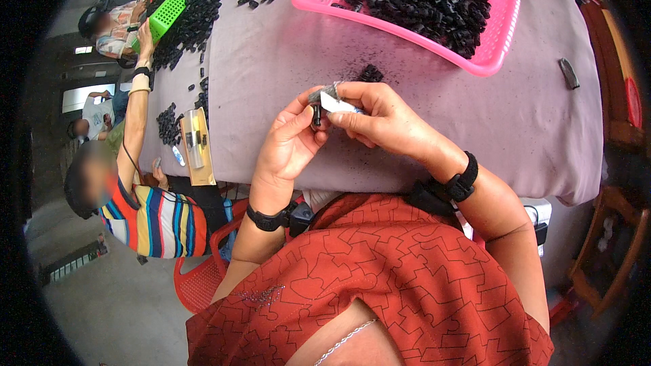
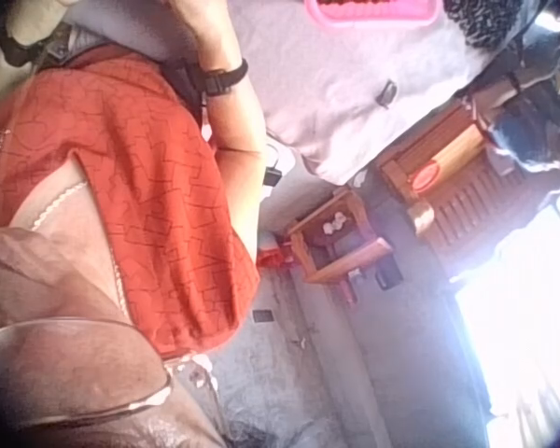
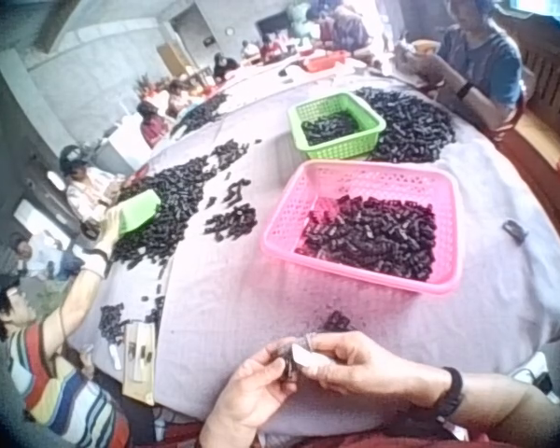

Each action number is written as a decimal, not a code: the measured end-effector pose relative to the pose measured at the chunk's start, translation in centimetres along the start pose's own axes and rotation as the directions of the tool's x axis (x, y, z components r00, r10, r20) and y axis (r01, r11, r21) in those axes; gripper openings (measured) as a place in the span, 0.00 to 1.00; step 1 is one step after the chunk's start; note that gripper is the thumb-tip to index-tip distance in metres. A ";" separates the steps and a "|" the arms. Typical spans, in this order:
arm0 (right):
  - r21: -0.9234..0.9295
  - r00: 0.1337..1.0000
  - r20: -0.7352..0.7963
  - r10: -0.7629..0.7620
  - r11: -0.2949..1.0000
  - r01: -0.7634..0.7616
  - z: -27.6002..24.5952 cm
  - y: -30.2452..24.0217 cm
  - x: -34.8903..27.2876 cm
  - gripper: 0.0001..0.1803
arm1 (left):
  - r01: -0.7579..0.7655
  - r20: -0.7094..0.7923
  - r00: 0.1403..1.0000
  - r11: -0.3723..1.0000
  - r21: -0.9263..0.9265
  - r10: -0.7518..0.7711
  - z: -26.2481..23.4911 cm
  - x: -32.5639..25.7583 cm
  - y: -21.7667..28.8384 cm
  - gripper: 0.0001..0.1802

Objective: Manually sanding the edges of small black plastic shoe components using a small abrasive tool.

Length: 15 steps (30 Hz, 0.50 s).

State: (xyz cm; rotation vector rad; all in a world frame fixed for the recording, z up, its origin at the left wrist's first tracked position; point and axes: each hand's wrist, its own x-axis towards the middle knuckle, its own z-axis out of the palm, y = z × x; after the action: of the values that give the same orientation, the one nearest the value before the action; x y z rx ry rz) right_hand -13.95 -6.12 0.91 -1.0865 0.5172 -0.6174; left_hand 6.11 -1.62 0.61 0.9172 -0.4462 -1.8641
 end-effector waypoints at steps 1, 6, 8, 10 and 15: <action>0.010 0.999 -0.033 -0.007 1.000 0.007 -0.2 0.0 0.0 0.17 | -0.012 -0.021 1.000 1.000 0.010 0.012 0.0 0.1 0.1 0.17; 0.008 0.990 -0.137 0.024 1.000 -0.023 -0.1 -0.3 0.2 0.12 | -0.046 -0.039 0.998 0.998 0.050 0.048 -1.4 0.2 -0.1 0.15; 0.010 0.991 -0.133 0.026 1.000 -0.025 -0.3 -0.1 0.2 0.12 | -0.028 0.035 0.999 1.000 0.008 0.028 -1.9 0.2 -0.1 0.14; 0.012 0.991 -0.130 0.030 1.000 -0.028 -0.4 0.0 0.2 0.11 | -0.032 0.006 0.999 0.999 0.023 0.032 -1.7 0.1 -0.2 0.12; -0.011 0.989 -0.131 0.069 0.997 -0.071 -0.3 -0.3 0.2 0.10 | -0.049 -0.028 0.998 0.998 0.032 0.050 -1.6 0.1 -0.2 0.09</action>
State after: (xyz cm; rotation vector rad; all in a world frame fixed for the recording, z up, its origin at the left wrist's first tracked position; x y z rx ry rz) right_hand -14.02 -6.56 1.11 -1.0432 0.6715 -0.6261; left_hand 7.15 -1.48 -0.62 0.9449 -0.4778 -1.8010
